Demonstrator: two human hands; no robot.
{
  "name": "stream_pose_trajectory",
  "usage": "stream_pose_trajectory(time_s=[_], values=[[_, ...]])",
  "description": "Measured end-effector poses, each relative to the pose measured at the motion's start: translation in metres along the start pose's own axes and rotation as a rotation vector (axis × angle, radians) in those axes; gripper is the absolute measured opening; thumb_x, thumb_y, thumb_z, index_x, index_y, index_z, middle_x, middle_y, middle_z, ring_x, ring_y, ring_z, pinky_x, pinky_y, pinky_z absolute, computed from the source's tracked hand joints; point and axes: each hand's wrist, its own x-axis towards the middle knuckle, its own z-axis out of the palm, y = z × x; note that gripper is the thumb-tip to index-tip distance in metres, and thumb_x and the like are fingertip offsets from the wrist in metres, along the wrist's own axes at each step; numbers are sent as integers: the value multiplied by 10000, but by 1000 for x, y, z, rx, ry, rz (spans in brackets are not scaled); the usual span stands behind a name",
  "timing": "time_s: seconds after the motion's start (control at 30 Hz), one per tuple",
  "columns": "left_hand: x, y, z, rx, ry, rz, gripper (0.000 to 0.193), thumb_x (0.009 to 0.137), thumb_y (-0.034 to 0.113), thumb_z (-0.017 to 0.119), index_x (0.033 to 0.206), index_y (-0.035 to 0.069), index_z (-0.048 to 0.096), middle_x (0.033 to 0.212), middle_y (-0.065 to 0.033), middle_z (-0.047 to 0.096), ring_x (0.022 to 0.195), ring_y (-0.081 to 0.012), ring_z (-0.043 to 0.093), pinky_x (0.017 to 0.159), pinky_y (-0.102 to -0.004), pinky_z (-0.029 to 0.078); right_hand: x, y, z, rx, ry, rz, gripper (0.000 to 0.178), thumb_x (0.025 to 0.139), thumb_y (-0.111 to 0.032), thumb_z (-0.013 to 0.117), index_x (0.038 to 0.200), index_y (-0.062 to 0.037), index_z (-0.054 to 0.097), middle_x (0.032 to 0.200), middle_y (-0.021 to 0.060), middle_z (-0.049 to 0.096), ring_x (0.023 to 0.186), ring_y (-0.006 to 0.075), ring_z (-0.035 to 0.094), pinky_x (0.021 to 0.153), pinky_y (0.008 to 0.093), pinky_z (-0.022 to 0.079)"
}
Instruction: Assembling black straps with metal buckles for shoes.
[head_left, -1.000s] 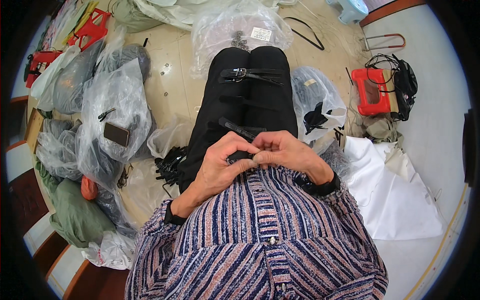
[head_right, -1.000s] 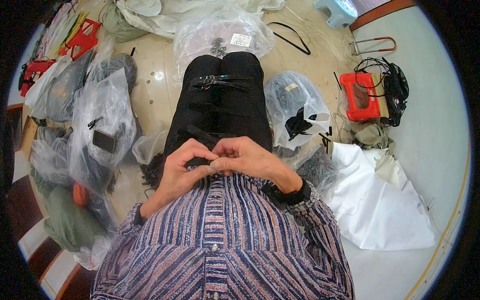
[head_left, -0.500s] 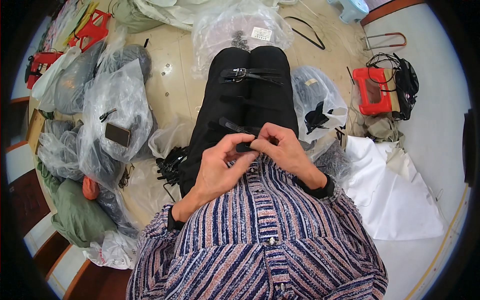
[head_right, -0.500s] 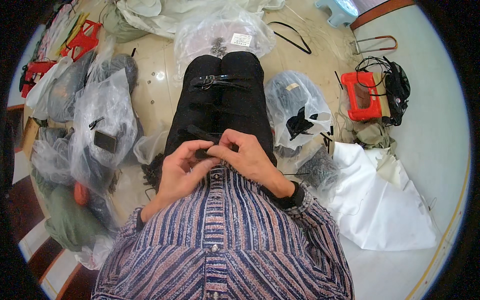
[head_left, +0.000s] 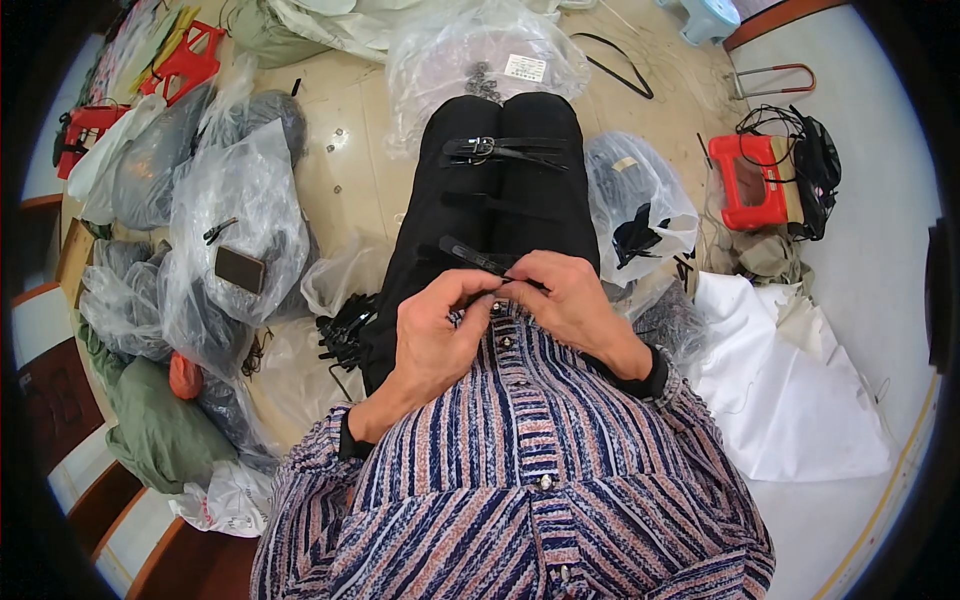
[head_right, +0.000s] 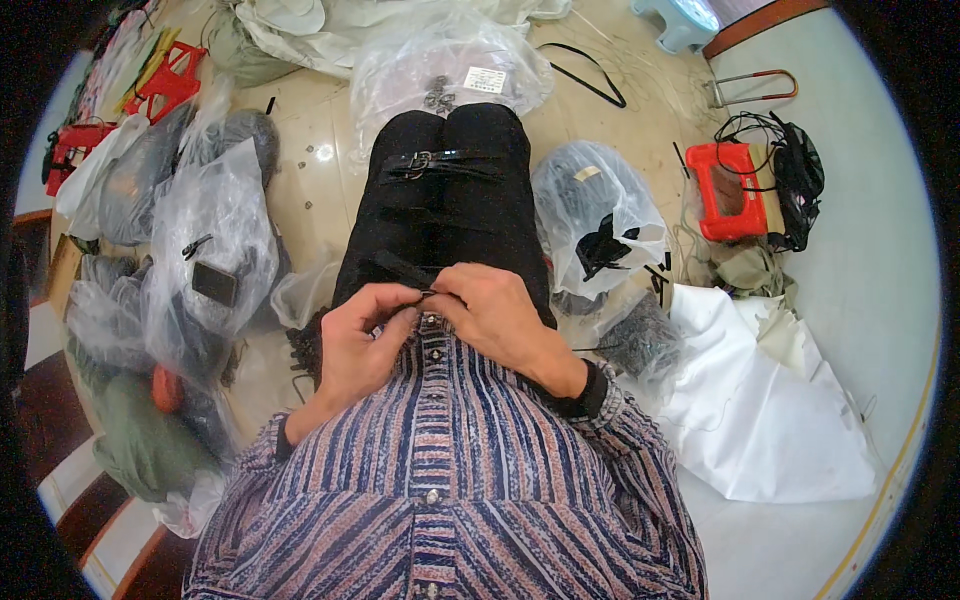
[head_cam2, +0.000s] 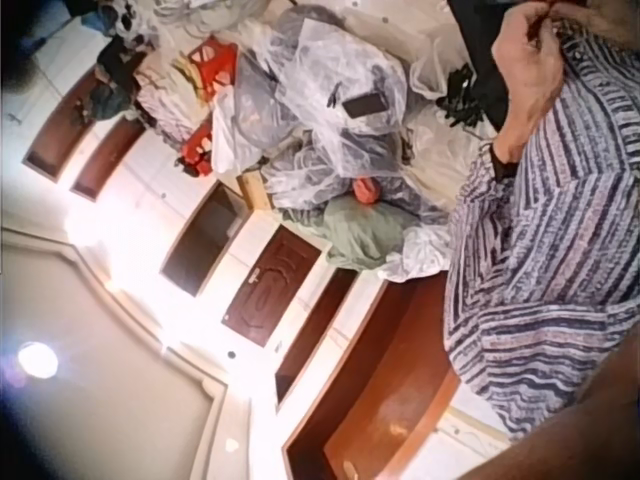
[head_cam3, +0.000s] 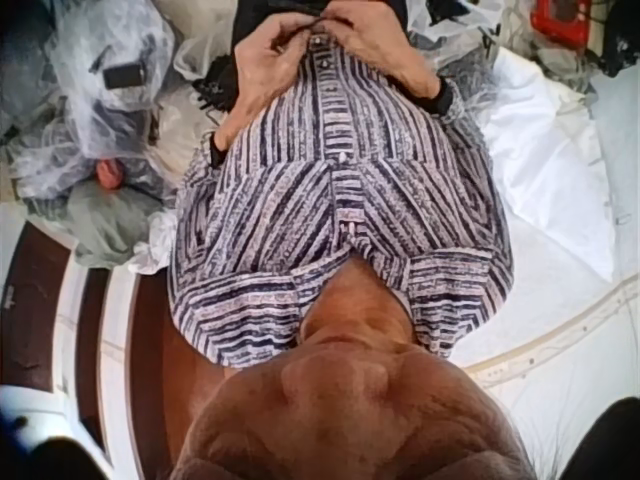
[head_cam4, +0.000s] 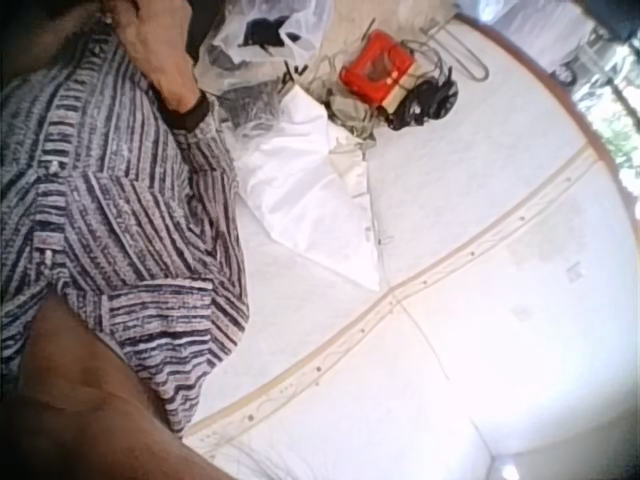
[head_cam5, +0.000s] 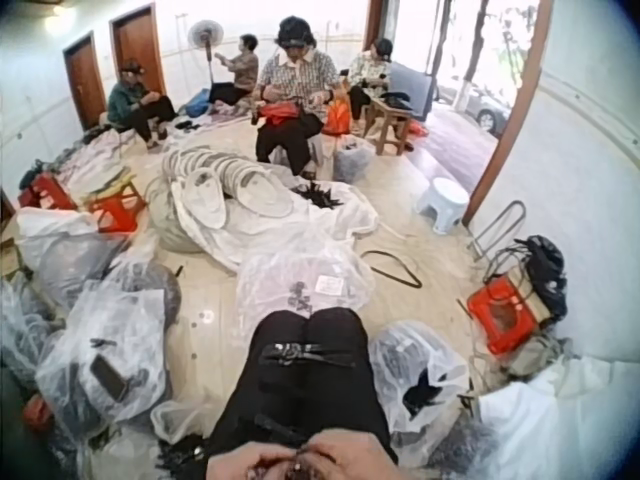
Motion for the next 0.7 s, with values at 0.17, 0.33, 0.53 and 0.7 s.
stream_pose_trajectory(time_s=[0.17, 0.33, 0.53, 0.7], values=[[10, 2, -7, -287, -64, -245, 174, 797, 12, 576, 965, 17, 619, 831, -80, 607, 706, -133, 603, 635, -223, 474, 5, 5, -9, 111, -97, -93, 196, 740, -138, 614, 870, 9, 616, 780, 165, 612, 726, 298, 602, 654, 346, 464], [9, -2, -12, -59, -83, -137, 137, 781, 34, 594, 911, 6, 627, 767, -66, 569, 674, -144, 589, 603, -241, 466, 9, -3, -11, 115, -224, 40, 189, 754, -160, 603, 844, 7, 613, 799, 159, 611, 751, 309, 593, 653, 348, 462], [8, 3, -14, 357, -2, 175, 123, 720, 26, 619, 842, 16, 605, 732, -123, 543, 634, -261, 561, 554, -320, 444, 5, 0, 9, -111, 5, -86, 172, 772, -187, 593, 770, -15, 602, 743, 151, 580, 711, 311, 577, 613, 381, 449], [68, -5, -34, -185, -104, -212, 64, 754, 35, 629, 797, 9, 590, 649, -9, 569, 535, -79, 525, 477, -207, 407, 32, -6, -13, -94, 73, -139, 134, 763, -121, 594, 866, -36, 586, 763, 136, 530, 739, 321, 548, 623, 375, 437]])
